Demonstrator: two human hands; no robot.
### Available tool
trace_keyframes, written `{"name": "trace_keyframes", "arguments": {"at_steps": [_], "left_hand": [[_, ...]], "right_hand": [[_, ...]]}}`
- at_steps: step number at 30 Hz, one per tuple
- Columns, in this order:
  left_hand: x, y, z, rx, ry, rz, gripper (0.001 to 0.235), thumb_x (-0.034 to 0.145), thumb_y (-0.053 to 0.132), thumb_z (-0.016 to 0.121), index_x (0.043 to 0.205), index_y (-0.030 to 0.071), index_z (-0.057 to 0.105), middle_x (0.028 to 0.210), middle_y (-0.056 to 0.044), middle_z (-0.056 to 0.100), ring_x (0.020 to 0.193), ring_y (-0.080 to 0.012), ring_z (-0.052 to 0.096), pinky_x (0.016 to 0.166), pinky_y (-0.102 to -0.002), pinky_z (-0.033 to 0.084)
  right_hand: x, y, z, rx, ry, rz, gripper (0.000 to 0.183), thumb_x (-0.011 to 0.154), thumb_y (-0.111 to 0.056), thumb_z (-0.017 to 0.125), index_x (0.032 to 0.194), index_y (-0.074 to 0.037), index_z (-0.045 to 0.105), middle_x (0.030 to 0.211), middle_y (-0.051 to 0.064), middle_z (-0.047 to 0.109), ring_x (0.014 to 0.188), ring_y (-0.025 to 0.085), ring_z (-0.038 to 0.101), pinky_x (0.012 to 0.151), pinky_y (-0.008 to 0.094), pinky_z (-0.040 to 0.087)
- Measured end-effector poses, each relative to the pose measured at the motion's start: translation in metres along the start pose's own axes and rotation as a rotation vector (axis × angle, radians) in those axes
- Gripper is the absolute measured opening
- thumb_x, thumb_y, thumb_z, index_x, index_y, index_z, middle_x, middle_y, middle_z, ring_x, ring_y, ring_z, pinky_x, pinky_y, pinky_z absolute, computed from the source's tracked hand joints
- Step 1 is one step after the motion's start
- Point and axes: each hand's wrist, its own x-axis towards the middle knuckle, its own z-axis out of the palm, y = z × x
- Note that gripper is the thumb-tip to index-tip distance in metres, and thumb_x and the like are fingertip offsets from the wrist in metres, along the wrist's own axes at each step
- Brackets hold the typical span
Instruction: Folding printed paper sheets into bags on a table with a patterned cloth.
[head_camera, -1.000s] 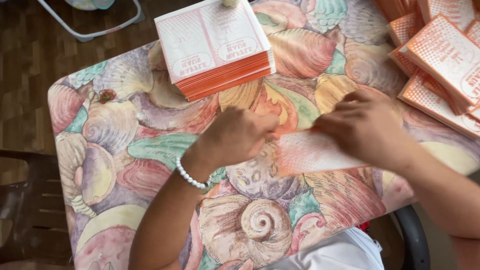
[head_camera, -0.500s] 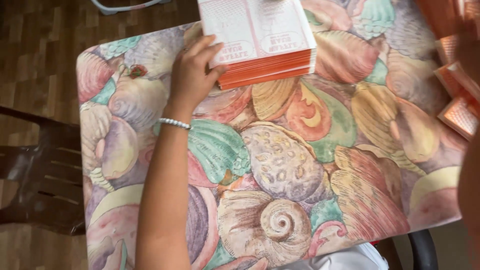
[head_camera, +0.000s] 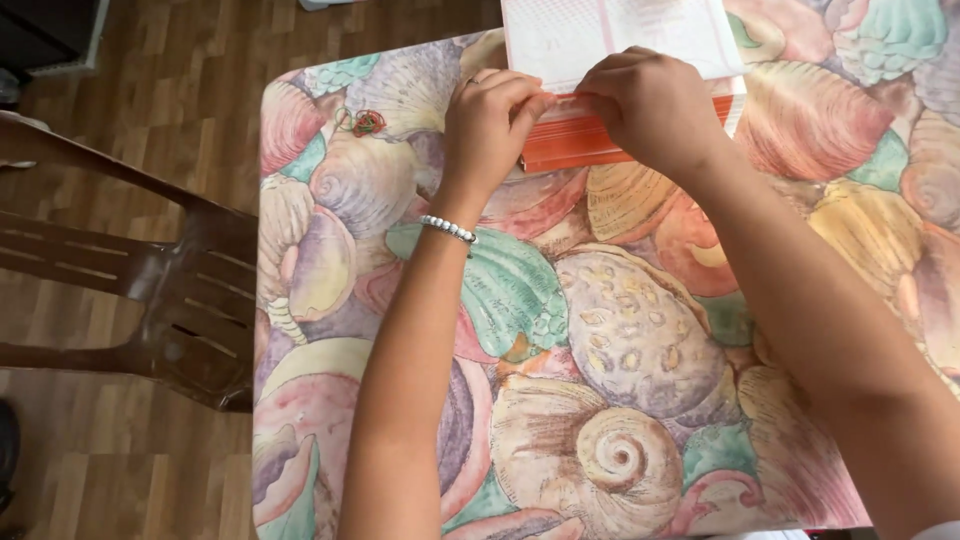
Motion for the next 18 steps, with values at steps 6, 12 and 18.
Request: {"name": "trace_keyframes", "arguments": {"at_steps": [6, 12, 18], "left_hand": [[-0.003, -0.002, 0.005, -0.062, 0.076, -0.067, 0.03, 0.089, 0.024, 0.083, 0.112, 0.01, 0.068, 0.112, -0.004, 0.073, 0.106, -0.0242, 0.069, 0.088, -0.038, 0.055], [-0.005, 0.004, -0.002, -0.119, 0.166, -0.173, 0.06, 0.076, 0.025, 0.097, 0.112, 0.014, 0.05, 0.115, -0.004, 0.058, 0.102, -0.0247, 0.062, 0.082, -0.035, 0.054], [-0.002, -0.006, 0.004, -0.254, 0.05, -0.169, 0.012, 0.085, 0.019, 0.088, 0.083, 0.011, 0.078, 0.12, -0.005, 0.064, 0.118, -0.0242, 0.061, 0.099, -0.038, 0.05]], "right_hand": [[-0.001, 0.011, 0.0, 0.388, 0.062, 0.298, 0.007, 0.091, -0.007, 0.091, 0.092, -0.008, 0.084, 0.088, 0.005, 0.076, 0.075, 0.017, 0.061, 0.065, 0.031, 0.047], [0.002, 0.01, -0.01, 0.633, -0.063, 0.607, 0.014, 0.101, -0.024, 0.085, 0.097, -0.011, 0.081, 0.081, -0.002, 0.069, 0.072, 0.005, 0.053, 0.062, 0.025, 0.039], [0.0, 0.009, 0.0, 0.603, 0.139, 0.562, 0.012, 0.103, -0.001, 0.074, 0.105, -0.007, 0.063, 0.077, 0.002, 0.068, 0.059, 0.008, 0.045, 0.056, 0.027, 0.036]]}}
